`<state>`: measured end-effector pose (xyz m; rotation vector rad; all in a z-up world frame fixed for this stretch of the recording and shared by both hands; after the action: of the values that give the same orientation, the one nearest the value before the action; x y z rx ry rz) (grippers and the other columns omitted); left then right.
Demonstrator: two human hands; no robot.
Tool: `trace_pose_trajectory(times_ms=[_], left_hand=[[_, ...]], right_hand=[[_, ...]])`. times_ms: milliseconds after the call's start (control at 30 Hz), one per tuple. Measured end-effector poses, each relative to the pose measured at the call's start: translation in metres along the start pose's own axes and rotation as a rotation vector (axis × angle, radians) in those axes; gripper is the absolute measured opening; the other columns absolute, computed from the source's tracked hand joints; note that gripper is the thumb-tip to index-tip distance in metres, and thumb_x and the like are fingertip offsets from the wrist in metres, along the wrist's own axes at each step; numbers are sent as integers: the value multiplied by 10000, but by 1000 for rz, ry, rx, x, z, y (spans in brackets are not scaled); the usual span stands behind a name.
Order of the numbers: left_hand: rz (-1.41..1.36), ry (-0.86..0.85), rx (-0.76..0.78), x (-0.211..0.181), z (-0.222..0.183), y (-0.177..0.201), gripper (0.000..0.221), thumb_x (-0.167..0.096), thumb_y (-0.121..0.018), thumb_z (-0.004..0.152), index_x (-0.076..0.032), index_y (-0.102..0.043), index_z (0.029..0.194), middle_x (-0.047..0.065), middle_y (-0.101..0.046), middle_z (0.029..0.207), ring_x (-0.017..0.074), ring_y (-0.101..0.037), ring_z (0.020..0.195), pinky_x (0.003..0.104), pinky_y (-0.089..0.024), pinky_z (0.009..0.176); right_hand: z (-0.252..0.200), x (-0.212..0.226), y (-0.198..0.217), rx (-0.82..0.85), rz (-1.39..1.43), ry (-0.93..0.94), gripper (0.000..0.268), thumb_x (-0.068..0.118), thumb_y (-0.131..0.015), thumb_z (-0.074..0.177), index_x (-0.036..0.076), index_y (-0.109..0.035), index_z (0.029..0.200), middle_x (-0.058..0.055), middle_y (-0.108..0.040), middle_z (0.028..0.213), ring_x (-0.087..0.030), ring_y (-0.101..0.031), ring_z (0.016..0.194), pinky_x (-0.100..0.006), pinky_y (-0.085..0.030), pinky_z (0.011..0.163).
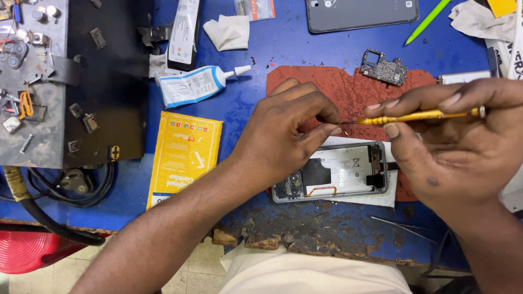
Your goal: The person handles a disassembled smartphone, inspecting the internal frame and battery area. They use a small yellow screwdriver to manipulate components inside the phone chassis, focusing on the camera module and battery connector area. The workspace is cluttered with various phone parts and tools.
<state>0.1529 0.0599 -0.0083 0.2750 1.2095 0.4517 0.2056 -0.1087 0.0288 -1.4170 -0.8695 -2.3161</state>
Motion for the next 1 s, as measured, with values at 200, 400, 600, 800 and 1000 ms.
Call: trace_pose_trajectory(times_ms=[200, 400, 600, 800, 1000], left_hand=[[68, -40, 6, -4, -1, 0, 158, -99, -799, 889, -92, -661, 963, 26, -662, 937, 243, -621, 919, 373, -508, 789], [66, -35, 35, -1, -2, -2, 153, -88, -788, 880, -79, -653, 951, 41, -657, 929, 256, -615, 912, 395, -504, 799], [-9, -16, 154, 0, 2, -2, 184, -142, -803, 844, -75, -662, 941, 56, -690, 932, 274, -663, 941, 403, -521, 821], [27, -57, 251, -15, 5, 26, 387, -190, -801, 773, -20, -629, 1076, 144, -699, 1014, 343, -658, 987, 460, -505, 830], [397, 303, 663, 27, -17, 20, 215, -107, -750, 737, -124, -654, 929, 104, -745, 890, 345, -700, 901, 502, -511, 727]], right_hand=[[-1, 3, -5, 48, -112, 73, 419, -163, -593, 1036, 34, -286, 1242, -231, -628, 1119, -291, -727, 1096, -379, -660, 989], [-5, 0, -5, 54, -252, 59, 411, -146, -630, 1001, -2, -315, 1222, -239, -648, 1097, -298, -739, 1066, -338, -644, 913], [1, -2, -9, 101, -110, -11, 398, -142, -598, 1041, 14, -306, 1260, -227, -631, 1146, -288, -729, 1098, -358, -659, 964], [-2, 4, -15, 101, -11, -11, 368, -138, -585, 1043, 29, -318, 1234, -204, -616, 1128, -277, -730, 1091, -384, -666, 993], [-2, 18, -21, 172, -227, 95, 420, -169, -588, 976, 18, -295, 1213, -227, -605, 1141, -316, -736, 1038, -407, -631, 952]])
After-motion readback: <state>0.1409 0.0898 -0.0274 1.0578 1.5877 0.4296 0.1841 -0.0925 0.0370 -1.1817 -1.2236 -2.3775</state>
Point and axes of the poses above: each hand's wrist, its own z-axis towards the middle knuckle, its own y-axis out of the back of the hand, x = y × z, the point moved 9 cm from there along z, towards the middle knuckle
